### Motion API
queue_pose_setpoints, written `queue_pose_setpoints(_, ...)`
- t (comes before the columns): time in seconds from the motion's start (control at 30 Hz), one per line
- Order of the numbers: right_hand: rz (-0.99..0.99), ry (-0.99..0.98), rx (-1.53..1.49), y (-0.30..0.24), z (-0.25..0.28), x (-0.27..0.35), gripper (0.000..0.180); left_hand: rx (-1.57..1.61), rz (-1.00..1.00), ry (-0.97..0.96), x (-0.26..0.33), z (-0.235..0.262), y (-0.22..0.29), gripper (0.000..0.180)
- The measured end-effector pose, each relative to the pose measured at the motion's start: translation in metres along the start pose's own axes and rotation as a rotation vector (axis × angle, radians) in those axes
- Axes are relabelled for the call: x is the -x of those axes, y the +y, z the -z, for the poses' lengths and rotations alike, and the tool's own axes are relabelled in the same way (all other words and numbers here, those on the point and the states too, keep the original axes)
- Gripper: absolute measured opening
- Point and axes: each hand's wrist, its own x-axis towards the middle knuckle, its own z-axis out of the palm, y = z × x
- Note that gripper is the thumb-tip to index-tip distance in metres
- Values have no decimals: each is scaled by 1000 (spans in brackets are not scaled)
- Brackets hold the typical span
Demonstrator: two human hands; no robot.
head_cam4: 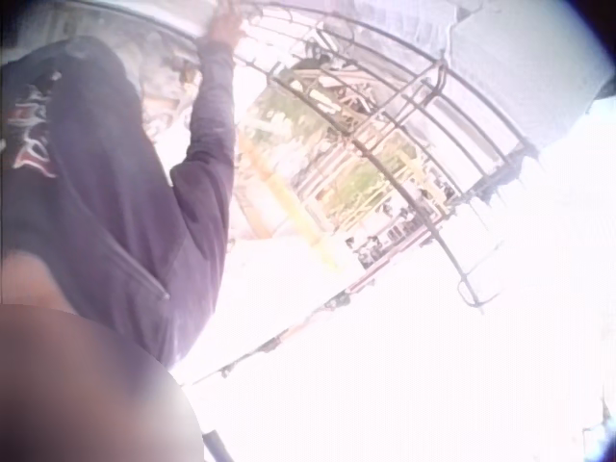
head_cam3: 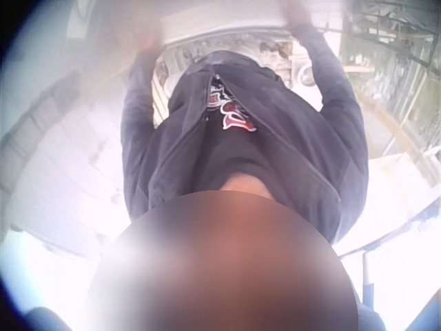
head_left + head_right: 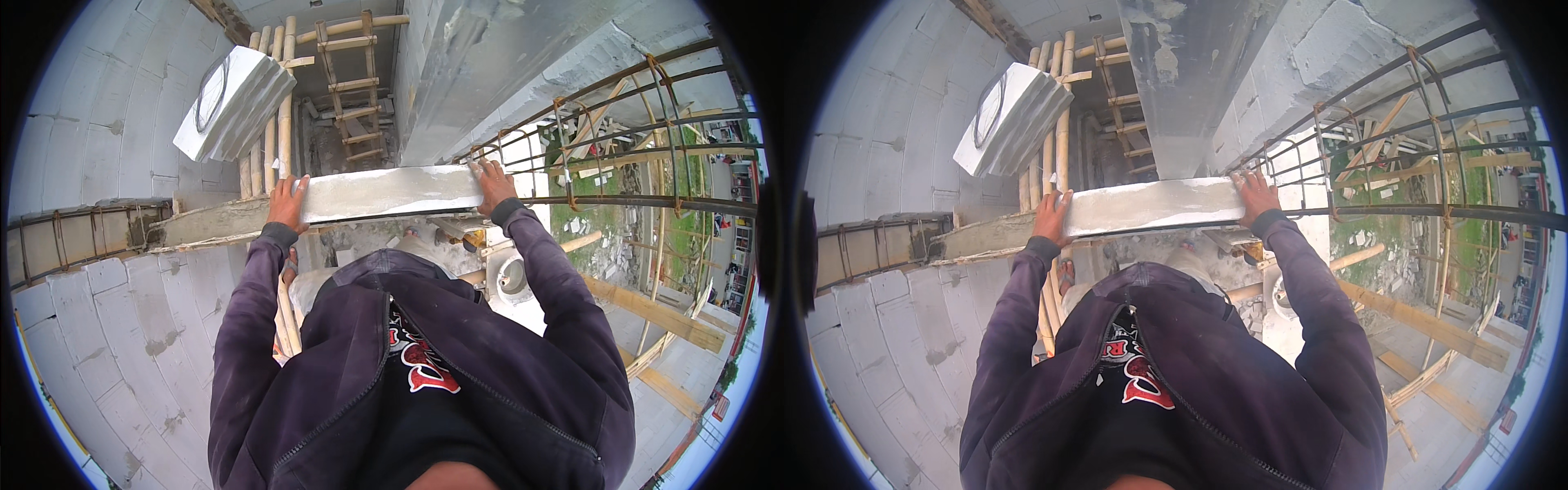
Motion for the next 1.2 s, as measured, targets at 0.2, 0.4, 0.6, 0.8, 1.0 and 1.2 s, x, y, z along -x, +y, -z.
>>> queue_pose_setpoints(0.2, 10, -28, 31, -3, 6, 1, 103, 33, -20, 38, 1, 2, 1, 116)
queue_pose_setpoints(0.4, 68, 19, 64, -1, -7, -10, 108, 10, 45, 47, 9, 0, -1, 117)
queue_pose_setpoints(0.6, -93, -83, 33, 6, -13, 6, 95, 467, 233, 169, 4, -2, 15, 111)
queue_pose_setpoints(0.8, -273, -343, -76, 29, -54, 6, 68, 762, 471, 311, 2, -37, 7, 81)
queue_pose_setpoints(1.0, 63, 198, 142, 33, -63, -3, 60, 858, 567, 258, -4, -28, 12, 67)
queue_pose_setpoints(1.2, 98, 371, 310, 37, -69, -15, 52, 814, 585, 265, -11, -22, 14, 62)
